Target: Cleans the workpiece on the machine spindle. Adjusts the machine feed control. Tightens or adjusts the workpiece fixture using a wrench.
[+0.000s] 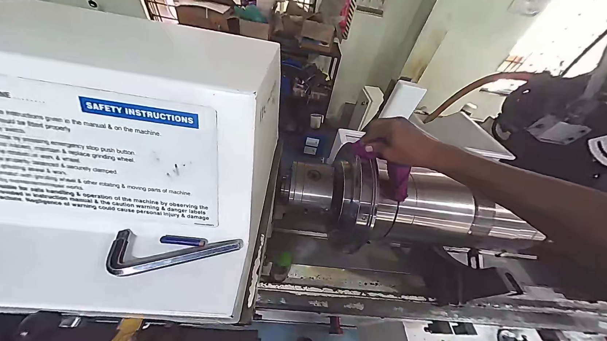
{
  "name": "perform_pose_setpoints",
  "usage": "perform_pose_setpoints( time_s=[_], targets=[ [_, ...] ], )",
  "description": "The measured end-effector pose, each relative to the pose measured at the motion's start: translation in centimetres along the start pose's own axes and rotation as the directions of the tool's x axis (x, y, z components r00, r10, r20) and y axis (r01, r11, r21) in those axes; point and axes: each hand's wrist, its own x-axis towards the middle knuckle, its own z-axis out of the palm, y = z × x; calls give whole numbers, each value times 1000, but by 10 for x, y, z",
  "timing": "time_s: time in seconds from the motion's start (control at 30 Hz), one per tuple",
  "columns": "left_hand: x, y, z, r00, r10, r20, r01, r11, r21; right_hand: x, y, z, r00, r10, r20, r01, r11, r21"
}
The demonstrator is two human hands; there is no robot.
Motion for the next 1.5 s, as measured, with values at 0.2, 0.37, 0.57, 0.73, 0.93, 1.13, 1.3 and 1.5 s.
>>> perform_pose_setpoints(
  time_s=[0.2,0.37,0.57,0.73,0.93,1.13,1.3,1.5],
  targets=[
    [2,1,-1,1000,-3,23,4,999,-41,-16,-29,4,996,82,-32,-83,995,-48],
    [4,0,-2,1000,5,24,-4,999,-50,-15,-17,17,985,71,-160,-77,996,-33],
    [5,-15,-13,995,40,92,-35,998,-54,59,48,59,795,579,180,-591,674,443],
    [2,-30,-15,998,51,46,-46,994,-101,78,48,64,727,640,249,-680,618,396],
    [4,-21,-26,985,-9,173,12,1000,-12,17,-4,14,897,441,-17,-425,875,233],
    [6,-23,-19,993,4,120,5,997,-71,-56,-91,18,978,129,-165,-147,984,-102],
    [-1,-13,-21,977,-187,99,203,959,-198,-81,-170,10,958,192,-215,-131,954,271],
    [-75,60,17,802,-487,345,597,642,-481,-83,-285,63,782,401,-477,215,544,811]
  ],
)
